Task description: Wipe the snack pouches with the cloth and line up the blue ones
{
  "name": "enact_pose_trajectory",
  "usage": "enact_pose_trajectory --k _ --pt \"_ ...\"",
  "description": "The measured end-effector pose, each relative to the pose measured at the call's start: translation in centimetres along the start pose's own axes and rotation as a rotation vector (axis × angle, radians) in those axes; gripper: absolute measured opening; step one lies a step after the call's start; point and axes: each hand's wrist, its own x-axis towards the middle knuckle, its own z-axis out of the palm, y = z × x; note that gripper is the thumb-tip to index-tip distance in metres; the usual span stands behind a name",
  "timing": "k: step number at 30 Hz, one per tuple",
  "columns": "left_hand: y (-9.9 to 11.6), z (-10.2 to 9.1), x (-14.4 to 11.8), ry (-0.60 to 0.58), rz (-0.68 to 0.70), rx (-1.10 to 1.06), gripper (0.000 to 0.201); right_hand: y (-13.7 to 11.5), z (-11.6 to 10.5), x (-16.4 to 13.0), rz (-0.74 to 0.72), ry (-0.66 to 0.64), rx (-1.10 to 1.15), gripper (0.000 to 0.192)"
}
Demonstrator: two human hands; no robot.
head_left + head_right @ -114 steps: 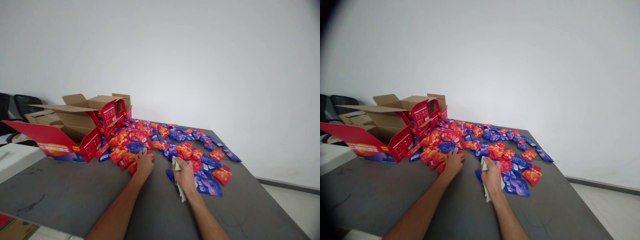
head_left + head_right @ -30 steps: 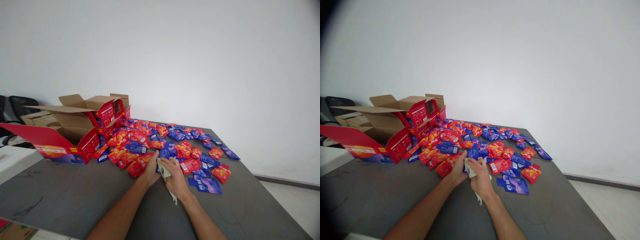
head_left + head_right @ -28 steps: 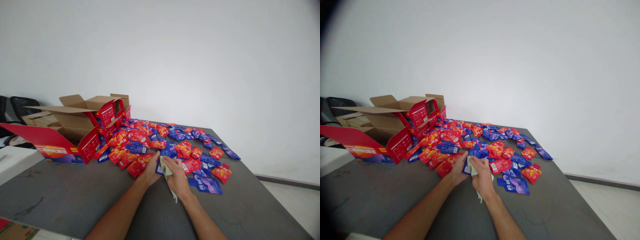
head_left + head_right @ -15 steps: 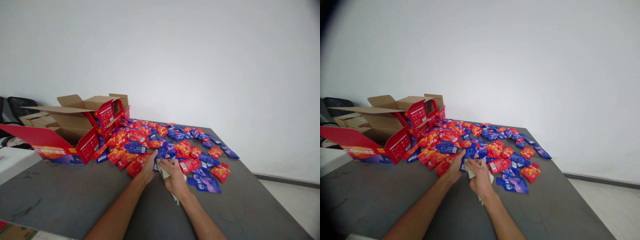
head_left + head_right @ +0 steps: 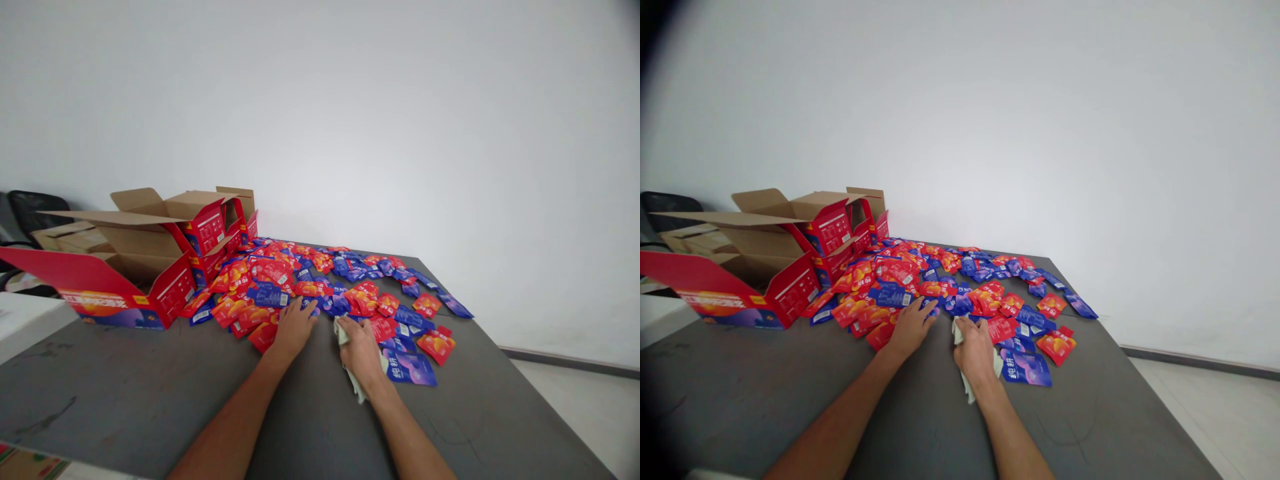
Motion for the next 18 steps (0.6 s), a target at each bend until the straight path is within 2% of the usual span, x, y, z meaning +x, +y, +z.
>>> enact_pose_trajectory --k 3,5,9,12,15,18 --pt "-1.0 0.3 -0.2 -0.051 0.022 0.191 0.036 1.2 0.2 0.0 0.028 0.018 -0.047 0.062" --pt "-1.3 0.0 -0.3 -0.046 0.022 0.281 0.035 1.8 0.3 0.0 0.041 0.021 -0.068 0.061" --pt "-1.3 -1.3 -0.4 0.004 -0.103 0.497 0.037 1.9 0.0 0.1 0.067 0.033 -0.09 0.06" --pt "-1.1 -1.8 -0.3 0.041 -0.147 0.625 0.038 1.3 -0.5 0.2 0.128 -0.008 -0.087 0.06" --pt "-0.5 -1.1 0.0 0.06 -0.11 0.674 0.036 0.7 -1.0 0.4 0.19 -0.066 -0.067 0.059" --pt "0.3 0.5 1.1 0.078 -0.028 0.661 0.035 0.5 -1.1 0.4 0.185 -0.054 -0.042 0.06"
